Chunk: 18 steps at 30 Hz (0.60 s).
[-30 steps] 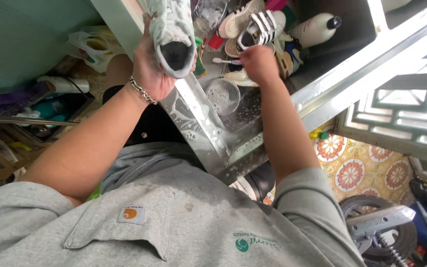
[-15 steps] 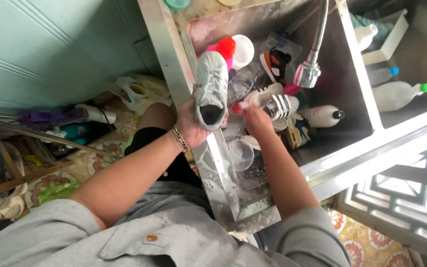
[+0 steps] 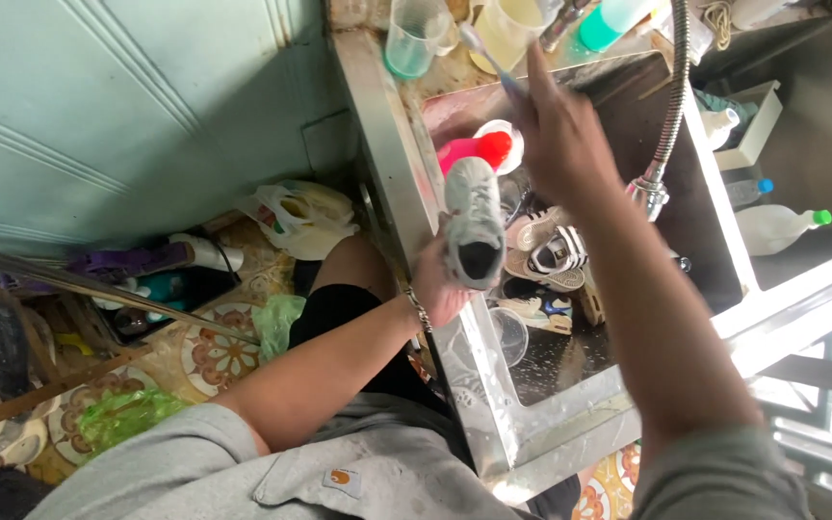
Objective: The person cleans a pair of shoes using a brush and a green sponge with cleaning solution, scrubbing the outer surfaces and soles over a sink.
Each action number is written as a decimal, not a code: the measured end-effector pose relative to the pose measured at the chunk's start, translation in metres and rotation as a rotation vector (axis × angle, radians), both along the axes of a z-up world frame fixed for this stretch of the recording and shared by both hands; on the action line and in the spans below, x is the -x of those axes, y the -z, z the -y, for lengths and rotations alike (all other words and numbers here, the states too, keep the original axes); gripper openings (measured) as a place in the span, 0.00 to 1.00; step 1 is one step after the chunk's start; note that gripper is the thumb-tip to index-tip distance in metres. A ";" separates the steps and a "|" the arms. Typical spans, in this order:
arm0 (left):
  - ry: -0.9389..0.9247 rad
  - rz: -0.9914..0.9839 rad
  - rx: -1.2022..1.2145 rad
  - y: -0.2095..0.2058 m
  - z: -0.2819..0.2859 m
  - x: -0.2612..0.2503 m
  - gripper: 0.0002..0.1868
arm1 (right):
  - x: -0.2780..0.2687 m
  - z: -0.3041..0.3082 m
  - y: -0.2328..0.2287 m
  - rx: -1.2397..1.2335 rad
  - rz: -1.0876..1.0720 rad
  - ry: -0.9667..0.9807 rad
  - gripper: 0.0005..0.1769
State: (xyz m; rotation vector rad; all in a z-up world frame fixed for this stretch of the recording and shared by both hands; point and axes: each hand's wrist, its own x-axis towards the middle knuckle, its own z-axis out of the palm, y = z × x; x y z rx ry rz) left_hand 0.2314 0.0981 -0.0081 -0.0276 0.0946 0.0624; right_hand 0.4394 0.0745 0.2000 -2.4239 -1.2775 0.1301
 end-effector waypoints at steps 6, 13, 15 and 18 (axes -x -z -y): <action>0.002 -0.149 0.014 0.014 0.007 -0.013 0.42 | -0.102 -0.135 0.039 0.201 0.652 -0.245 0.09; -0.026 -0.050 0.010 0.014 0.008 -0.011 0.47 | -0.098 -0.204 0.047 0.428 0.548 -0.217 0.05; 0.003 -0.040 0.059 0.017 0.009 -0.009 0.45 | -0.102 -0.226 0.050 0.563 0.471 -0.199 0.05; -0.005 -0.098 0.105 0.011 0.006 -0.007 0.39 | -0.109 -0.218 0.048 0.704 0.399 -0.161 0.06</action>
